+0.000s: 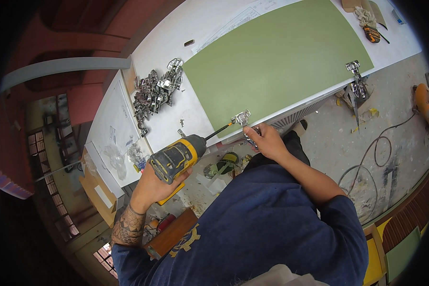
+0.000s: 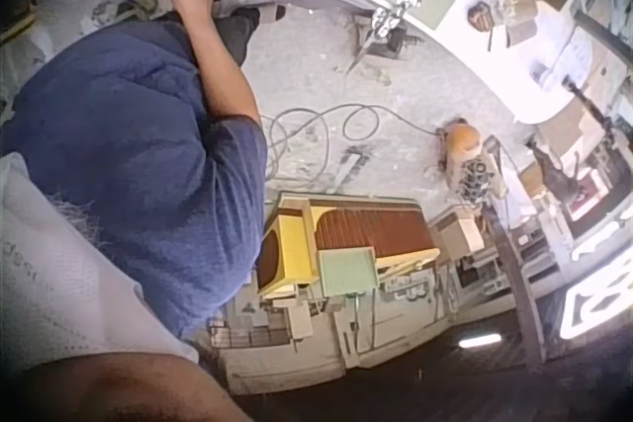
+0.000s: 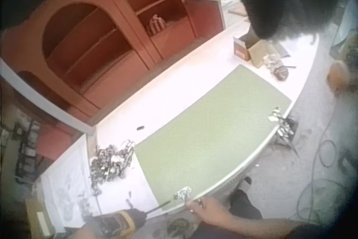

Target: The person attaches metal hinges to a green cabinet door using a power drill. They place the hinges into pre-drilled holes, secure them with screws using the drill, and then pick up another cabinet door from the floor to repeat the process.

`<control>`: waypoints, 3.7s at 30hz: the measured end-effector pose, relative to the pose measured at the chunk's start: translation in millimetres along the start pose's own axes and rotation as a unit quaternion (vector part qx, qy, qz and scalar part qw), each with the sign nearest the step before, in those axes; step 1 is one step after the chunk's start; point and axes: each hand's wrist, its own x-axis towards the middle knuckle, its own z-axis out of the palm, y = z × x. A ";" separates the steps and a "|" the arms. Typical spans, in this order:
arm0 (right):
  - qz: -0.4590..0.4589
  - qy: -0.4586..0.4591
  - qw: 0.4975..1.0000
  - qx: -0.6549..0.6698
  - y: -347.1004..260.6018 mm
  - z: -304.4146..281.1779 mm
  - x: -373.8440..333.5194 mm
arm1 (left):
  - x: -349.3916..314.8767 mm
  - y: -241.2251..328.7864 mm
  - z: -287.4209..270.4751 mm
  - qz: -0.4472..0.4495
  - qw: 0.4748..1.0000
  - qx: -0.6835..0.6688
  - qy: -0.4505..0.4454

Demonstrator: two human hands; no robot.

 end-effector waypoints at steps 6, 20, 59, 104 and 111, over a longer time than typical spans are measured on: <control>0.000 0.001 1.000 0.002 -2.5 -1.7 -1.7 | 20.4 29.7 -20.1 0.031 0.997 0.051 -0.040; -0.006 0.005 1.000 0.008 -0.5 -1.4 -1.9 | 43.8 43.3 -37.2 0.074 0.989 0.092 -0.085; -0.003 0.111 0.992 -0.058 2.4 2.1 -17.2 | -31.5 -53.5 54.8 0.014 0.954 -0.259 0.151; -0.412 0.216 0.659 -0.591 -116.9 165.6 169.9 | -95.1 -126.2 230.7 -0.083 0.726 -0.559 0.392; -0.498 0.186 0.619 -0.578 -128.2 141.5 205.3 | -102.5 -110.1 241.6 -0.008 0.805 -0.351 0.478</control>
